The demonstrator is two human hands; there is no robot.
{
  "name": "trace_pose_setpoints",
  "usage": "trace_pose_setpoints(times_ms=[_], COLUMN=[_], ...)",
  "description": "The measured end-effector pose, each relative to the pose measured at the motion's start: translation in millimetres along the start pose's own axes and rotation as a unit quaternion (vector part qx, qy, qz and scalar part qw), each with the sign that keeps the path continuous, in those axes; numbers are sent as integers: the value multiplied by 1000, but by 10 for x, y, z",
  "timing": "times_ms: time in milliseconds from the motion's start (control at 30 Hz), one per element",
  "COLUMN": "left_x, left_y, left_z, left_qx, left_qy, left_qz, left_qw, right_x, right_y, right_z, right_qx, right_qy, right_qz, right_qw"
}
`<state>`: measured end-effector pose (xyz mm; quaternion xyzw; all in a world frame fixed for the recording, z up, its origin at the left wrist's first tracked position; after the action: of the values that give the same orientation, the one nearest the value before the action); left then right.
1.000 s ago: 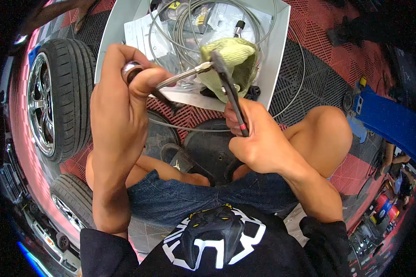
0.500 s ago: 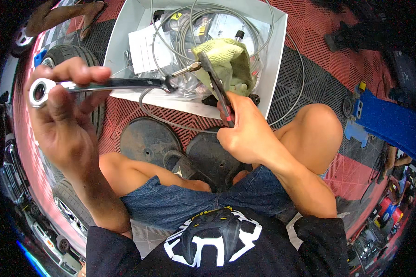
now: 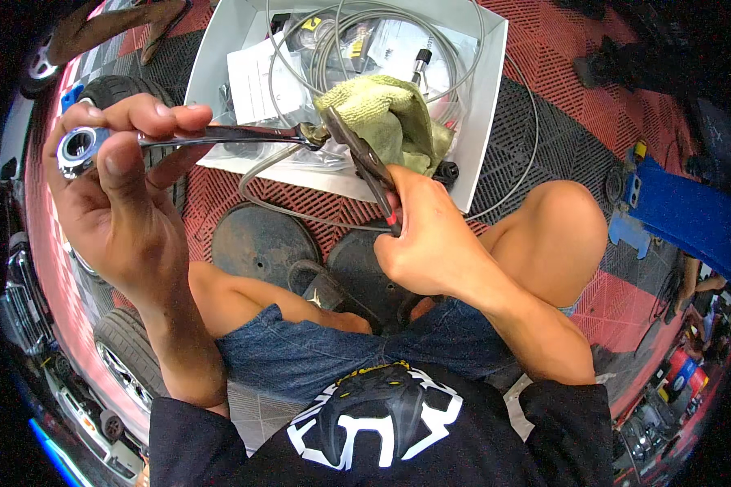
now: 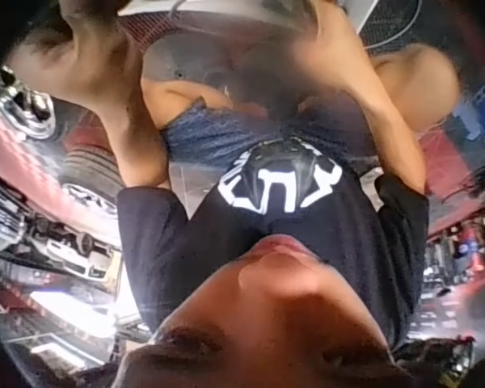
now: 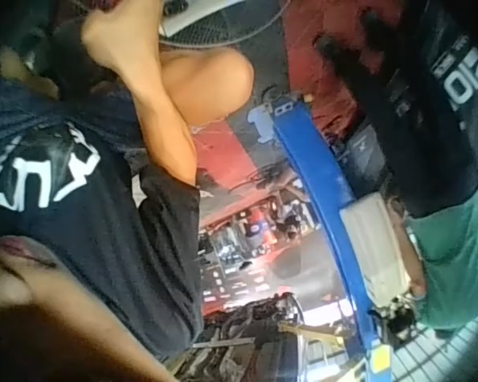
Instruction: The recorder is assembling fittings onto a braided metal hose using a wrench and pliers while seated in a service bay.
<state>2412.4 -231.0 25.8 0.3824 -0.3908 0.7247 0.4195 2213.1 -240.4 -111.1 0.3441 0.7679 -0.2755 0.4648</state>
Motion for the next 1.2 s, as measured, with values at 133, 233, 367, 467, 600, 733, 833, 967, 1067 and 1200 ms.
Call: trace_pose_setpoints(times_ms=[133,233,367,467,600,733,833,967,1067,1200], left_x=[172,239,424,662,822,820,787,748,701,659], left_y=[86,160,220,408,641,572,647,560,587,623], left_z=[1,-20,-107,-208,-305,-435,-409,-400,-393,-267], left_qx=[-23,-34,-152,-217,-181,-145,-153,-129,-145,-249], left_qy=[61,71,204,219,283,247,212,209,201,200], left_qz=[48,59,39,116,169,207,290,255,241,274], left_qw=[997,995,966,944,927,935,921,935,938,907], right_x=[-22,5,-59,-12,-12,-63,-71,-29,30,-58], right_y=[-23,-33,-30,-44,-43,-63,-57,-18,-51,-53], right_z=[1,-8,-9,-8,-9,-16,-7,9,-1,-21], right_qx=[10,36,42,20,28,34,39,21,33,44], right_qy=[-3,-39,-52,7,-2,-16,-47,-31,-33,-62], right_qz=[-25,-25,-8,-34,-18,-28,-27,-5,-10,-11], right_qw=[1000,998,998,999,999,999,998,999,999,997])
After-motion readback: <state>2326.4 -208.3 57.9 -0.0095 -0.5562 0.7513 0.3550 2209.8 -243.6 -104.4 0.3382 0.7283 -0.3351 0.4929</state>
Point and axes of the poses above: each hand's wrist, its own z-axis towards the middle knuckle, its own y-axis out of the palm, x = y × z, the point moved 10 cm from there along z, towards the middle knuckle, and after that the axes turned 15 degrees about z, right-handed, at the moved point
